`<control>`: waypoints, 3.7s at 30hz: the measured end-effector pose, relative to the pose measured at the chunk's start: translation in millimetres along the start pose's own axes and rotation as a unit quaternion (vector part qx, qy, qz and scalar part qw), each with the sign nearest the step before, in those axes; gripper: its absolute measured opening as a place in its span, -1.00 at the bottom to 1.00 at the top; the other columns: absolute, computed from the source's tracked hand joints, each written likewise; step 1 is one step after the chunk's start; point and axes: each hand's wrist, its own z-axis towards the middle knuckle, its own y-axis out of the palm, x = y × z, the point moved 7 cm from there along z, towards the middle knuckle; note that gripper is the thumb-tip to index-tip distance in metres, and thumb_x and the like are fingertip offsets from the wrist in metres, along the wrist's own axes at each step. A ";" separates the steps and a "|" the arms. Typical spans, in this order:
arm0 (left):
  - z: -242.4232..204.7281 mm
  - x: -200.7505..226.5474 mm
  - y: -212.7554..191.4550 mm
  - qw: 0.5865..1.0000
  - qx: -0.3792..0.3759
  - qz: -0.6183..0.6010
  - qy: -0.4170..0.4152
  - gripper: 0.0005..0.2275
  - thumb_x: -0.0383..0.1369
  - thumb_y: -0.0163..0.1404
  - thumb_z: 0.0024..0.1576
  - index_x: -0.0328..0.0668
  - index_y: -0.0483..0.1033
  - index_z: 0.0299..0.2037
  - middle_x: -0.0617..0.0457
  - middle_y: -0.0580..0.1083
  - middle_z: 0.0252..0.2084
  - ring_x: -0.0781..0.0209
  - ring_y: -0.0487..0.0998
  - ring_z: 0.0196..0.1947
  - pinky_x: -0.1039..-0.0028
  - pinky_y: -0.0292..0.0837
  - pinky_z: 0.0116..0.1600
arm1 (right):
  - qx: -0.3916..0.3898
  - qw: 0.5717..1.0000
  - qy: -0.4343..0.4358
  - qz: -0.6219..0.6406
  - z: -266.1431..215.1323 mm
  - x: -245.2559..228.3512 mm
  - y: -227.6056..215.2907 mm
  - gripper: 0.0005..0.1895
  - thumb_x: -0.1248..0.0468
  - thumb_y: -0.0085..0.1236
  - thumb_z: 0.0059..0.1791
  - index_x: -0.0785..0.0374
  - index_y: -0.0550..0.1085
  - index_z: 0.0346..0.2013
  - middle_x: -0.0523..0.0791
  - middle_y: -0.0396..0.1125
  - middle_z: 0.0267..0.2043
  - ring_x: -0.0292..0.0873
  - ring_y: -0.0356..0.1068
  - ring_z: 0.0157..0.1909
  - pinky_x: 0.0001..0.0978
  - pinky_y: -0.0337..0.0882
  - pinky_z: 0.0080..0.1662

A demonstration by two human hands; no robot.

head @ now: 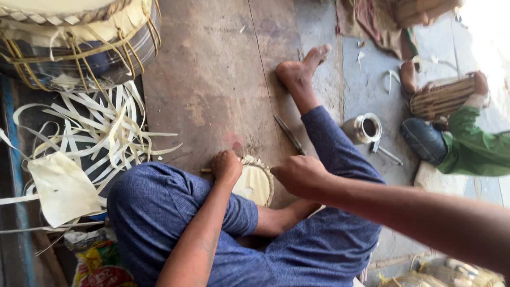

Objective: The person sits on the floor and uses a metal tool to punch holes into the edge of a drum skin. They then use a knife to trim the excess skin around the rim of the drum. The person repeats this process of punching and trimming around the circumference of the drum.

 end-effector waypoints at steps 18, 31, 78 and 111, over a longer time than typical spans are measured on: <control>-10.4 28.3 -22.3 0.975 -0.135 -0.174 0.025 -0.76 -0.16 0.17 -0.02 -0.13 0.72 -0.34 -0.05 0.63 -0.43 0.11 0.69 -0.40 0.33 0.53 -0.20 | 0.031 0.636 0.153 0.755 -53.4 -74.9 145.7 -0.33 0.30 0.09 0.04 -0.12 0.20 0.43 -0.13 0.24 -0.58 -0.27 0.24 -0.61 -0.40 0.34 -0.51; -3.9 14.1 -0.6 0.993 -0.056 -0.073 0.068 -0.85 -0.26 0.14 0.11 -0.12 0.70 -0.31 -0.11 0.61 -0.34 -0.01 0.61 -0.33 0.24 0.48 -0.22 | 0.048 0.716 0.102 0.689 -88.6 -80.1 137.1 -0.50 0.31 0.10 0.01 -0.06 0.34 0.24 0.00 0.27 -0.33 -0.03 0.33 -0.35 -0.21 0.39 -0.29; -33.4 16.3 -64.4 0.996 -0.071 0.029 0.043 -0.79 -0.28 0.28 -0.06 -0.10 0.65 -0.25 -0.11 0.61 -0.26 -0.12 0.63 -0.17 0.15 0.49 -0.04 | 0.341 0.825 0.108 0.437 31.6 40.2 173.4 -0.48 0.25 0.39 -0.17 0.20 0.47 0.06 0.09 0.40 -0.04 0.11 0.48 -0.08 -0.08 0.48 -0.06; -47.2 58.7 -96.3 0.988 -0.101 -0.062 0.101 -0.88 -0.60 -0.03 0.01 -0.29 0.37 -0.28 -0.13 0.50 -0.31 -0.10 0.58 -0.24 0.14 0.47 -0.12 | 0.422 0.766 -0.087 0.478 75.0 25.7 131.8 -0.71 0.45 0.39 -0.20 0.16 0.46 -0.31 -0.12 0.39 -0.06 0.01 0.42 -0.01 -0.20 0.47 -0.06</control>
